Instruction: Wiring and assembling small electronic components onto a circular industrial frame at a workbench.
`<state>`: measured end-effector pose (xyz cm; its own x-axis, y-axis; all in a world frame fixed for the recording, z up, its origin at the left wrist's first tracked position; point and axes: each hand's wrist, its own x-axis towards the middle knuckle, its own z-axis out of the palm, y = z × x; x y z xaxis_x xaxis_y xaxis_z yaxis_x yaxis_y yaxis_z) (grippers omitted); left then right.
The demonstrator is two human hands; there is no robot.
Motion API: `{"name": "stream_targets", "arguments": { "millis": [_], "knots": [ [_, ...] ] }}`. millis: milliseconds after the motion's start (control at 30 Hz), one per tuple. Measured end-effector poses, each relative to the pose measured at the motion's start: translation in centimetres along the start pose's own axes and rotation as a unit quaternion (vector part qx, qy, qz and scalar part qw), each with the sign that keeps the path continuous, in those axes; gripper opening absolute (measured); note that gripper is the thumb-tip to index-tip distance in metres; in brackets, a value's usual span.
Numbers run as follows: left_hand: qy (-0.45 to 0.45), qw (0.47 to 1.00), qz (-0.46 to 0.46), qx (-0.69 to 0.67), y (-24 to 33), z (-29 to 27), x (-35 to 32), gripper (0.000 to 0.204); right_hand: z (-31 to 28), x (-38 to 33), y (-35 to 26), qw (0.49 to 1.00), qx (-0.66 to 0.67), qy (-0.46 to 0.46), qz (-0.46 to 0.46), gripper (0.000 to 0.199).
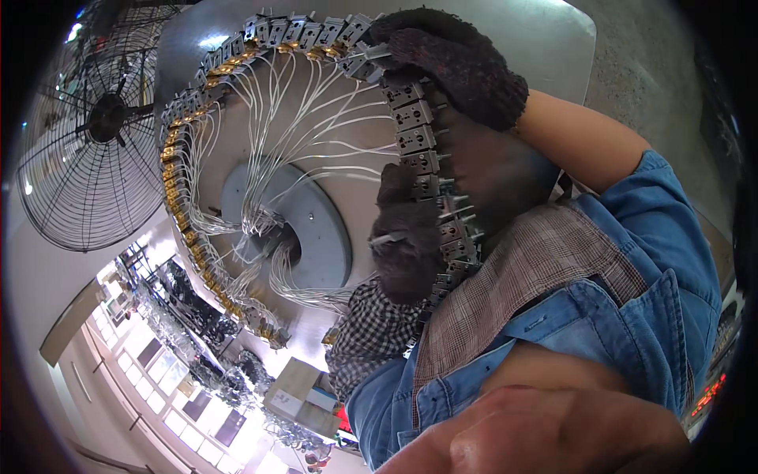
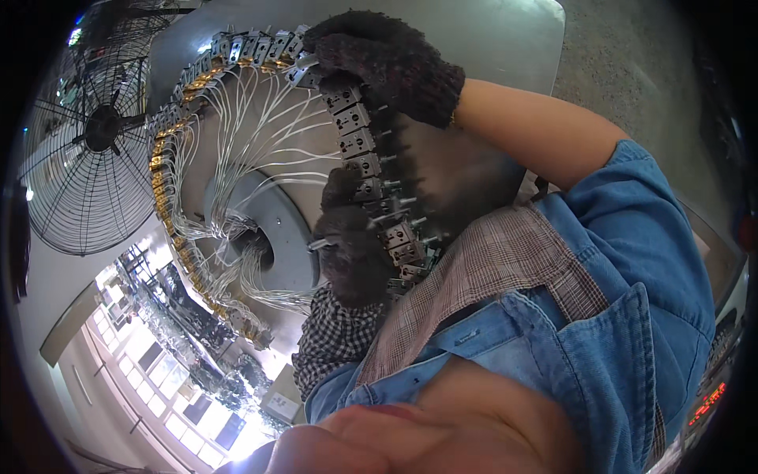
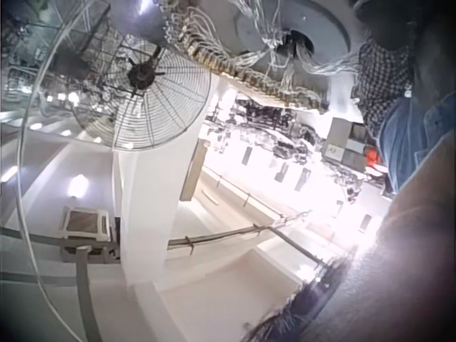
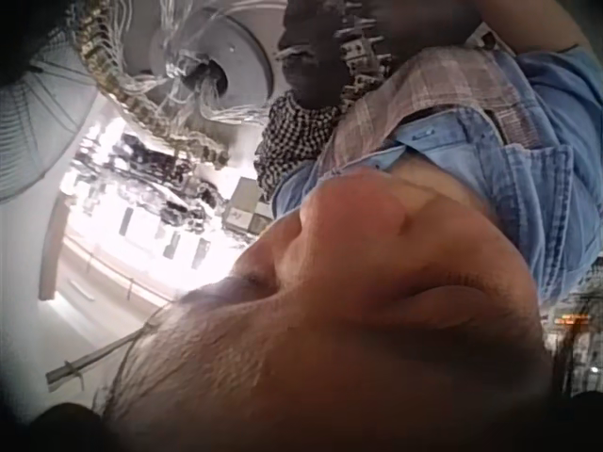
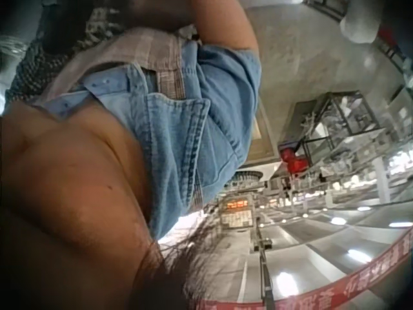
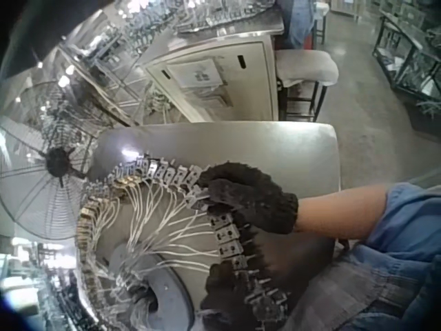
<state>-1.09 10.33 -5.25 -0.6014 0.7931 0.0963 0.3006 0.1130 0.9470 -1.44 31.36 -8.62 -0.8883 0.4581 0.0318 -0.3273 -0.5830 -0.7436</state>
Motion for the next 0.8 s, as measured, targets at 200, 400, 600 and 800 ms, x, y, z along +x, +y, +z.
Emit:
{"name": "stream_targets", "arguments": {
  "millis": [200, 400, 600, 800],
  "knots": [
    [0.052, 0.942, -0.137, -0.301, 0.0, -0.4, 0.1, 0.046, 0.7, -1.0, -1.9, 0.997, -0.062, 0.03, 0.028, 0.029],
    [0.088, 0.975, -0.04, -0.198, 0.3, 0.4, 0.5, 0.04, 0.7, -2.3, -2.5, 0.993, -0.097, 0.025, -0.059, 0.028],
    [0.229, 0.594, -0.327, -0.698, 0.3, -2.7, 1.9, 0.036, 0.3, -2.7, -5.8, 0.985, -0.073, 0.156, -0.012, 0.025],
    [0.174, 0.895, -0.148, -0.383, -0.1, -2.1, 5.4, 0.037, -2.6, -5.4, -6.1, 0.972, -0.174, 0.149, 0.045, 0.03]
  ]
}}
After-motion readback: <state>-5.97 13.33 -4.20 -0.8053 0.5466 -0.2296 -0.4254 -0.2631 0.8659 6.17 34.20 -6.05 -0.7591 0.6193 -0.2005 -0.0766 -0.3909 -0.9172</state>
